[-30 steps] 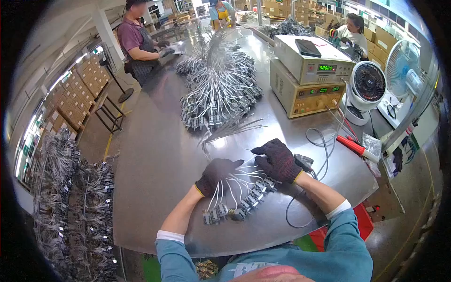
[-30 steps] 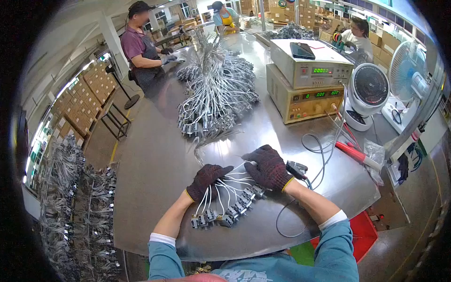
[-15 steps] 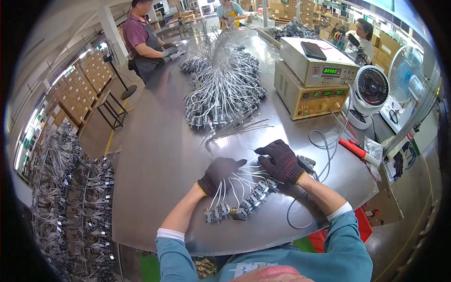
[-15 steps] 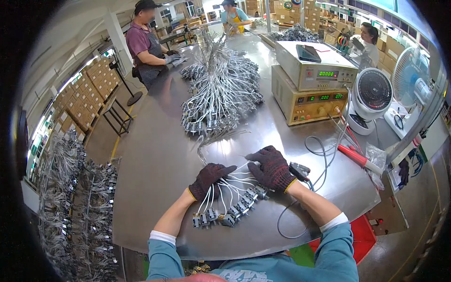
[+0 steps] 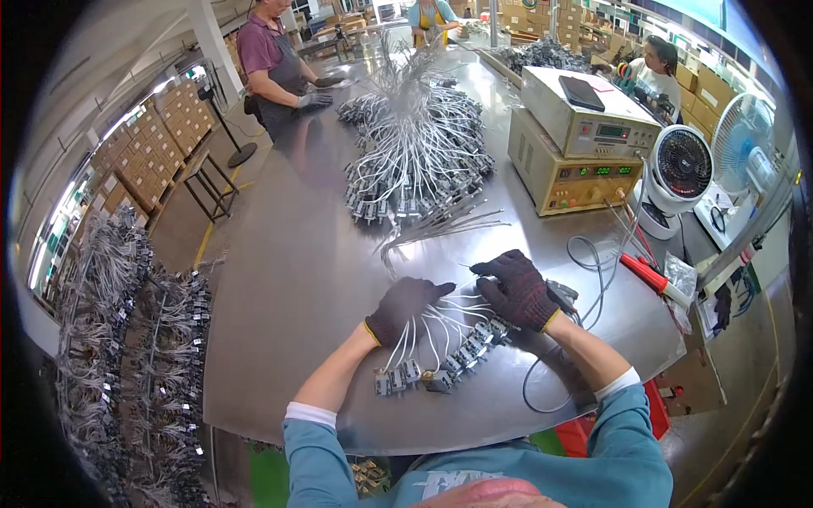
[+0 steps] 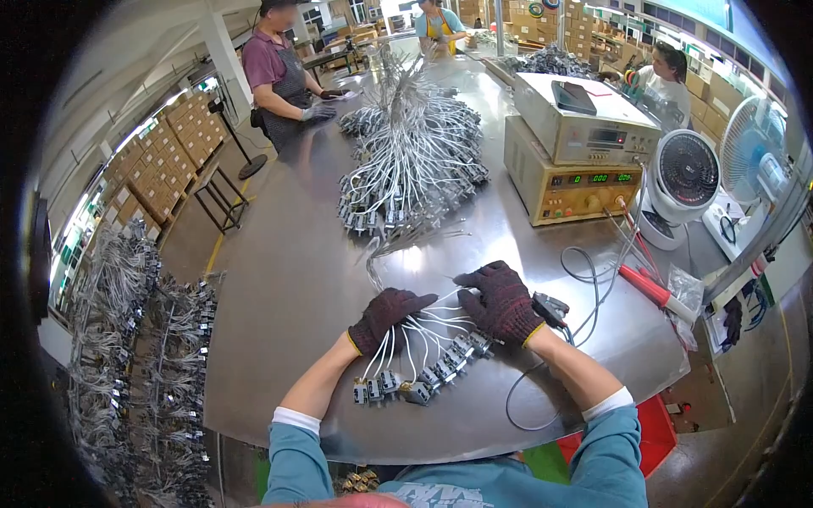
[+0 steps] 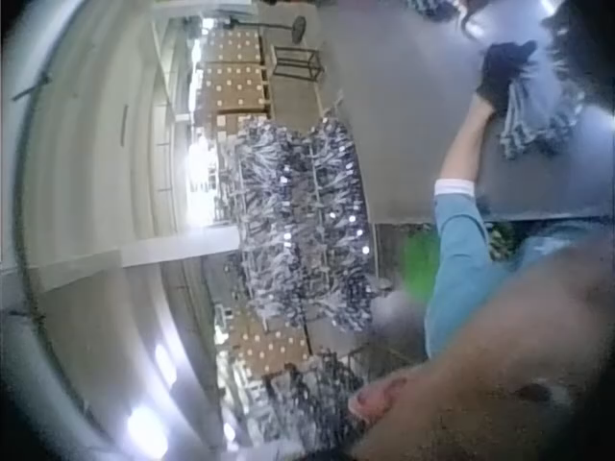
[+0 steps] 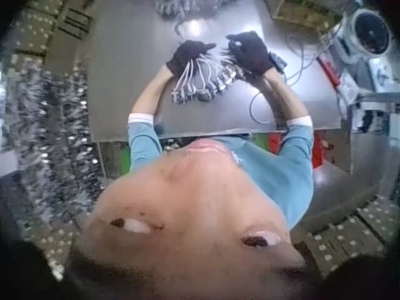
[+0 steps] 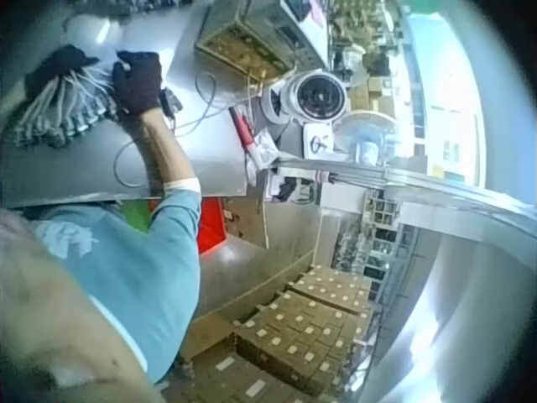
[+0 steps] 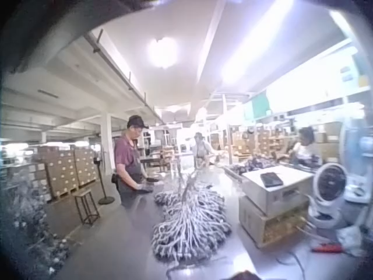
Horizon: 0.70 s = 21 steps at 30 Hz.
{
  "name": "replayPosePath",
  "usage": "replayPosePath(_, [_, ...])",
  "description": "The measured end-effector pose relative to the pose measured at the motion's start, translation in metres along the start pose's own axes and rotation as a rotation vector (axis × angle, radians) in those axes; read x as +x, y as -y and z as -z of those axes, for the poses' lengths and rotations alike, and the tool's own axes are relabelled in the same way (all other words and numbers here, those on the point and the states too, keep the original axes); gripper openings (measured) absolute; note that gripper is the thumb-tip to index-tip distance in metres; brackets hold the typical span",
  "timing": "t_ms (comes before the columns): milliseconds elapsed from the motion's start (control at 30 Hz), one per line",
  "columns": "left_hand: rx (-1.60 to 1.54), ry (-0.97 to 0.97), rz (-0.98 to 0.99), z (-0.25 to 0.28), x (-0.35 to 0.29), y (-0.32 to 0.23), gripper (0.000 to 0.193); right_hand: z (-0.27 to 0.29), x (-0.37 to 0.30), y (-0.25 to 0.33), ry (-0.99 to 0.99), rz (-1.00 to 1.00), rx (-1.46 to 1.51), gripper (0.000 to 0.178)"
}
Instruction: The person organizes and prepares bundles of wiring harnesses with attached electronic modules on an assembly workbench by hand.
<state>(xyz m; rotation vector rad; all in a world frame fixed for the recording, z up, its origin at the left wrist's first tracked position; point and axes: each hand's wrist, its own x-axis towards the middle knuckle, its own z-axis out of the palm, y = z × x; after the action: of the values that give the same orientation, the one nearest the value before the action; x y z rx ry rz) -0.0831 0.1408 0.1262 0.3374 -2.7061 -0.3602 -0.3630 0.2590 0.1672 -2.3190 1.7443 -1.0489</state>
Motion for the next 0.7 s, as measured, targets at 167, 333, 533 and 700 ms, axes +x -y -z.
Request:
replayPosePath(167, [-0.066,0.012,0.041,-0.011,-0.008,0.002,0.075,-0.004,-0.002,0.001,0.011,-0.003,0.025,0.031])
replayPosePath(333, [-0.074,0.012,0.034,-0.013,-0.007,0.006,0.077,0.000,-0.003,0.005,0.020,-0.009,0.005,0.030])
replayPosePath(533, [-0.073,0.040,0.055,-0.023,-0.008,0.026,0.080,-0.003,0.005,0.007,-0.011,-0.008,-0.002,0.029])
replayPosePath(700, [-0.036,0.034,0.067,-0.020,-0.011,0.017,0.083,0.002,0.005,0.013,0.077,-0.063,0.005,0.030])
